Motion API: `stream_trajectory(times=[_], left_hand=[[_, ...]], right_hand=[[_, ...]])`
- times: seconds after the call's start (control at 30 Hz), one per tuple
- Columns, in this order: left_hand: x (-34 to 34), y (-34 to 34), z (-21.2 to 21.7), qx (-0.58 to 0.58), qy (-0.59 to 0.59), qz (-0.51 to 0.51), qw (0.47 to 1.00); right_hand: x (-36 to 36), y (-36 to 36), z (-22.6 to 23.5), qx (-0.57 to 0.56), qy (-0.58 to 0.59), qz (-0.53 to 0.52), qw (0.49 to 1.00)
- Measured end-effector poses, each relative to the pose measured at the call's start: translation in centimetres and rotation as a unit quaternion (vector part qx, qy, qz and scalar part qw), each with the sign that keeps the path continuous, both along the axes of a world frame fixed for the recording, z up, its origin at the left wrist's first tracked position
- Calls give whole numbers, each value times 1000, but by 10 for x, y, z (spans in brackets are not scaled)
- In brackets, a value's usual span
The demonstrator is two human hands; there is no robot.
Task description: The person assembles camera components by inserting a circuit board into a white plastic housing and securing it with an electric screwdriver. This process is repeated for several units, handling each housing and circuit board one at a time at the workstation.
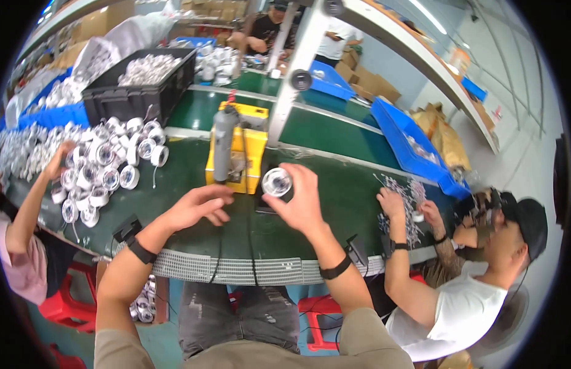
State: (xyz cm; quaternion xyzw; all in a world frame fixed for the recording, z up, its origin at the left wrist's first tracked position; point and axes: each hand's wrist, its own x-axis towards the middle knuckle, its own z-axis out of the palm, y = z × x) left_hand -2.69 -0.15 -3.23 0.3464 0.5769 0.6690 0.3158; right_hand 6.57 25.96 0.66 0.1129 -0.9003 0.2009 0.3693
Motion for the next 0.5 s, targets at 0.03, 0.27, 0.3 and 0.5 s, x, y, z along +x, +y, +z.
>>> stream_trajectory(times=[0.03,0.27,0.3,0.5], left_hand=[[3,2,5,17,-29,-39,999],[10,12,-2,42,-61,-56,996],[9,13,-4,47,-66,-55,995],[11,7,1,58,-162,-43,984]], right_hand=[[1,-20,6,20,12,72,997],[-15,-63,-24,57,12,148,987],[-18,-61,-25,60,7,150,987],[-19,-59,-9,68,-5,191,979]])
